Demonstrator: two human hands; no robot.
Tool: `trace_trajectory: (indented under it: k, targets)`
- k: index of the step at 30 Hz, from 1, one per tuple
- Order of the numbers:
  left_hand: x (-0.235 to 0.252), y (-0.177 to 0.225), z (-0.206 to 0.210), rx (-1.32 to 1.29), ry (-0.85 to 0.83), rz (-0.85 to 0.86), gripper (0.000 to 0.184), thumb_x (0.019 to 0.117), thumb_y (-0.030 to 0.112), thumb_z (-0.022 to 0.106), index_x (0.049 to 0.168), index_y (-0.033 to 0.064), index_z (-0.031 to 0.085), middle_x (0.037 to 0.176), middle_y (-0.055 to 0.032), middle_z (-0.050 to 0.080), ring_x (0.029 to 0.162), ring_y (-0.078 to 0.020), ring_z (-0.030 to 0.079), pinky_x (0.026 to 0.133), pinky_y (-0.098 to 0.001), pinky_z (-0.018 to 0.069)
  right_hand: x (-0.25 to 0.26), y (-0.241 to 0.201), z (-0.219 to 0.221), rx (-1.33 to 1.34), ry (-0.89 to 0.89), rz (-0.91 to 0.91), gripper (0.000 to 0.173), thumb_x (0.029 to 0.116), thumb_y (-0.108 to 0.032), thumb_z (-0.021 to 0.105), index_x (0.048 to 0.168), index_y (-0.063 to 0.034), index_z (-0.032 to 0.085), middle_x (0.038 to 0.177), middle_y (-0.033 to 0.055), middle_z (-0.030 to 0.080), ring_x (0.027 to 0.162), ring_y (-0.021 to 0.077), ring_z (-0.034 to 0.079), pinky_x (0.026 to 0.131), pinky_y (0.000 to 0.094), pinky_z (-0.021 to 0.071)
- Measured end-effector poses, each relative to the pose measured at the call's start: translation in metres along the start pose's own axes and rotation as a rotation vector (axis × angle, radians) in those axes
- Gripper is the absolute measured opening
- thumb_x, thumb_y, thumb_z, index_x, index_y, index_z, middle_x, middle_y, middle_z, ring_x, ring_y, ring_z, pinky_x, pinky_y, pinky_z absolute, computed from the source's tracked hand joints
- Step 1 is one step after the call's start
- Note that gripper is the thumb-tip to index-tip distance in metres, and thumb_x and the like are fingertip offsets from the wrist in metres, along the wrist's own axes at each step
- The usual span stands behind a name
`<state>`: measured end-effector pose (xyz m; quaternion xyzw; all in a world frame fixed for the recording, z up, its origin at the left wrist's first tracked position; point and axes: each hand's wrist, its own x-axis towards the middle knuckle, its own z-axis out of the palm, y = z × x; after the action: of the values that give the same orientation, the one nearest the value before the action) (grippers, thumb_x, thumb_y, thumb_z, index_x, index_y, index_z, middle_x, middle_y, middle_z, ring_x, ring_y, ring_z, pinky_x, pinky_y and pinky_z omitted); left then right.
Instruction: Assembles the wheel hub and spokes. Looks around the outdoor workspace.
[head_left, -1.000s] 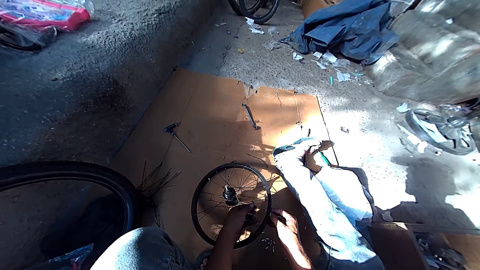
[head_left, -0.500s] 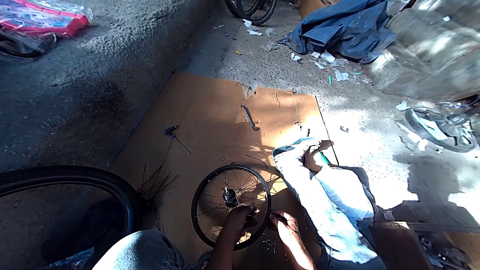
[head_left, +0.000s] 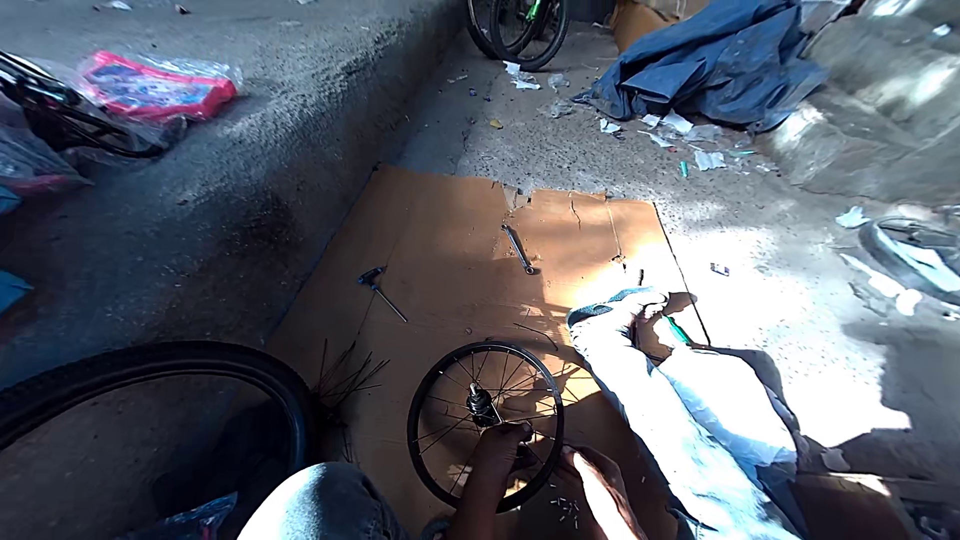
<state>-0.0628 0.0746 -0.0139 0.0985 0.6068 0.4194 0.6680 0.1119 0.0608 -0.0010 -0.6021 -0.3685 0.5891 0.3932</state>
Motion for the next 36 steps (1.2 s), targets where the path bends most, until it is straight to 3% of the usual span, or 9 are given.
trace_trajectory:
  k: [4, 6, 8, 11, 14, 18, 28, 33, 36]
  targets:
    - [-0.027, 0.025, 0.013, 0.817, 0.23, 0.007, 0.047, 0.0915, 0.029, 0.071, 0.125, -0.0025, 0.062, 0.114, -0.0204, 0.07, 0.1, -0.0306, 0.072, 0.087, -0.049, 0.0598, -0.01, -0.007, 0.008, -0.206, -0.007, -0.046, 0.028, 0.0959, -0.025, 0.068, 0.114, -0.0029, 0.072, 0.107, 0.0109, 0.074, 0.096, 0.0195, 0.072, 0.087, 0.0394, 0.0604]
    - [-0.048, 0.034, 0.032, 1.323, 0.377, 0.037, 0.055, 0.0944, 0.039, 0.064, 0.137, 0.0054, 0.059, 0.131, -0.0156, 0.067, 0.117, -0.0307, 0.068, 0.094, -0.0509, 0.0563, -0.013, -0.008, 0.01, -0.253, -0.01, -0.058, 0.035, 0.0895, -0.018, 0.076, 0.12, -0.0026, 0.066, 0.113, 0.0112, 0.071, 0.098, 0.0173, 0.072, 0.088, 0.0357, 0.0607]
    - [-0.049, 0.021, 0.041, 1.56, 0.421, 0.306, 0.051, 0.0985, 0.033, 0.062, 0.142, 0.0069, 0.058, 0.139, -0.0173, 0.062, 0.127, -0.0335, 0.062, 0.102, -0.0505, 0.0524, -0.013, -0.005, 0.012, -0.248, -0.006, -0.064, 0.037, 0.0872, -0.01, 0.076, 0.121, -0.0012, 0.064, 0.114, 0.0119, 0.07, 0.096, 0.0164, 0.072, 0.086, 0.0336, 0.0609]
    - [-0.027, 0.004, 0.032, 1.562, 0.166, 0.67, 0.031, 0.1026, 0.021, 0.054, 0.127, 0.0088, 0.07, 0.133, -0.0136, 0.067, 0.132, -0.0319, 0.058, 0.12, -0.051, 0.0358, -0.013, -0.005, 0.013, -0.251, -0.005, -0.092, 0.036, 0.0862, -0.008, 0.075, 0.119, -0.0012, 0.064, 0.112, 0.0113, 0.07, 0.095, 0.0163, 0.071, 0.085, 0.0342, 0.0608]
    - [-0.015, 0.011, 0.022, 1.358, -0.174, 0.593, 0.027, 0.1008, 0.021, 0.056, 0.118, 0.0068, 0.072, 0.121, -0.0126, 0.07, 0.119, -0.0283, 0.063, 0.11, -0.0463, 0.0458, -0.013, -0.001, 0.01, -0.242, 0.012, -0.123, 0.033, 0.0842, -0.008, 0.076, 0.115, -0.0013, 0.066, 0.109, 0.0115, 0.07, 0.093, 0.0178, 0.071, 0.084, 0.036, 0.061]
    - [-0.008, 0.017, 0.016, 1.155, -0.369, 0.512, 0.025, 0.0997, 0.019, 0.06, 0.118, 0.0036, 0.069, 0.113, -0.0135, 0.071, 0.104, -0.0252, 0.068, 0.098, -0.0446, 0.0534, -0.014, -0.006, 0.007, -0.289, 0.046, -0.043, 0.028, 0.0865, -0.008, 0.075, 0.113, -0.0006, 0.069, 0.106, 0.0127, 0.071, 0.094, 0.0191, 0.07, 0.085, 0.0379, 0.0587]
    - [-0.016, 0.021, 0.033, 1.566, -0.314, 0.402, 0.034, 0.1043, 0.026, 0.049, 0.128, 0.0058, 0.063, 0.131, -0.0153, 0.063, 0.131, -0.0327, 0.055, 0.113, -0.055, 0.039, -0.012, -0.002, 0.003, -0.334, 0.056, -0.079, 0.02, 0.0891, -0.011, 0.073, 0.107, -0.0021, 0.072, 0.1, 0.0096, 0.074, 0.089, 0.0154, 0.072, 0.082, 0.0347, 0.0607]
    - [-0.014, 0.023, 0.033, 1.491, -0.304, 0.373, 0.037, 0.105, 0.031, 0.045, 0.127, 0.0065, 0.063, 0.125, -0.0151, 0.067, 0.126, -0.0313, 0.06, 0.111, -0.056, 0.0401, -0.015, -0.005, 0.001, -0.289, 0.088, -0.016, 0.02, 0.0911, -0.015, 0.073, 0.108, -0.0039, 0.074, 0.101, 0.0085, 0.075, 0.092, 0.0152, 0.072, 0.084, 0.0352, 0.0598]
    - [-0.008, 0.024, 0.026, 1.346, -0.34, 0.385, 0.033, 0.097, 0.025, 0.056, 0.123, 0.0067, 0.063, 0.117, -0.0151, 0.069, 0.117, -0.0305, 0.064, 0.107, -0.0565, 0.0444, -0.019, -0.014, 0.003, -0.189, 0.094, 0.02, 0.019, 0.0931, -0.015, 0.072, 0.107, -0.0034, 0.075, 0.097, 0.0081, 0.075, 0.089, 0.0144, 0.072, 0.082, 0.0336, 0.0603]
